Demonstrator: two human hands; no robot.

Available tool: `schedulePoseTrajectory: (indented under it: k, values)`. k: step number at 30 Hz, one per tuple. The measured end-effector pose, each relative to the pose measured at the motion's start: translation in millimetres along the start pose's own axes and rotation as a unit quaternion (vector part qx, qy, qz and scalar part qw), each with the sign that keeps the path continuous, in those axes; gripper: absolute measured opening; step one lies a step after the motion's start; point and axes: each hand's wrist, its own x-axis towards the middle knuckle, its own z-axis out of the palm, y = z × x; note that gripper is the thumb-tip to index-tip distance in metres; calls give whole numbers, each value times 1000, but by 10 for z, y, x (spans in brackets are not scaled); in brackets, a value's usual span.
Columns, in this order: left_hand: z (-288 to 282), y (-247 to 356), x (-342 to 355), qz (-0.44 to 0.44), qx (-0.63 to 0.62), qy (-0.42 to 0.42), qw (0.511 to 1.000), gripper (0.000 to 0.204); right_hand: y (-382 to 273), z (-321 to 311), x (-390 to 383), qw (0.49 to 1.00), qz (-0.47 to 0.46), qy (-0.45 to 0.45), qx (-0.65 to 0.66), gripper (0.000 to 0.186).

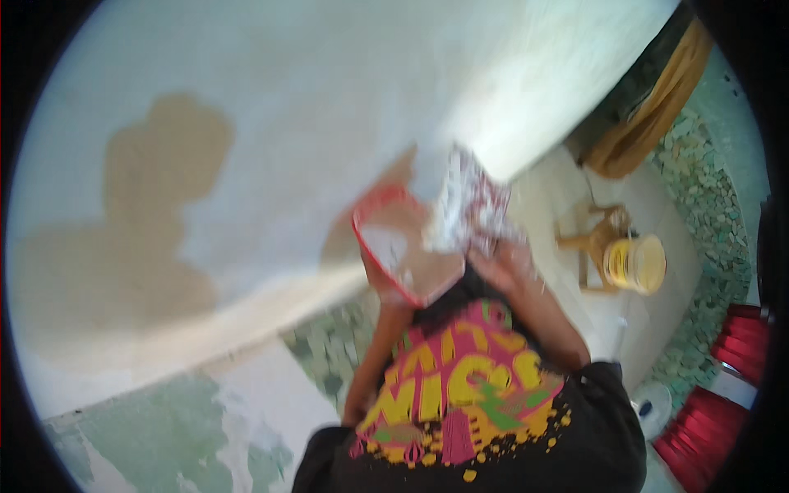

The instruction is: Applying wall putty or plaster to a wall surface using a putty knife and a plastic container.

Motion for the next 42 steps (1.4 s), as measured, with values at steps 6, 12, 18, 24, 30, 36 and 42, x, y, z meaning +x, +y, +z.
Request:
schedulePoseTrajectory:
  k: [6,12,18,24,30,36,42]
  values:
    - [1714,618,-1184,-161,-164,66,971,67,-1425,2023,-1591,977,-200,-61,-44,68]
    - [2671,828,-985,-171,-66,4,983,71,-2865,3593,-1682,631,-665,-176,-360,28]
    - [2649,648,-1029,-211,-124,9,970,72,-3216,3563,-1386,197,-758,-65,-618,35]
    - [2276,593,-925,-189,-91,21,978,73,-2929,3170,-1397,209,-750,-22,-627,33]
    - [2468,441,-901,-211,-114,10,971,73,-3511,3600,-1399,193,-748,20,-634,43]
    - [2295,305,-804,-219,-119,8,968,71,-3240,3128,-1276,220,-704,11,-675,47]
    - [2337,261,-659,-243,-113,1,963,70,-3570,3309,-1171,207,-745,6,-635,41]
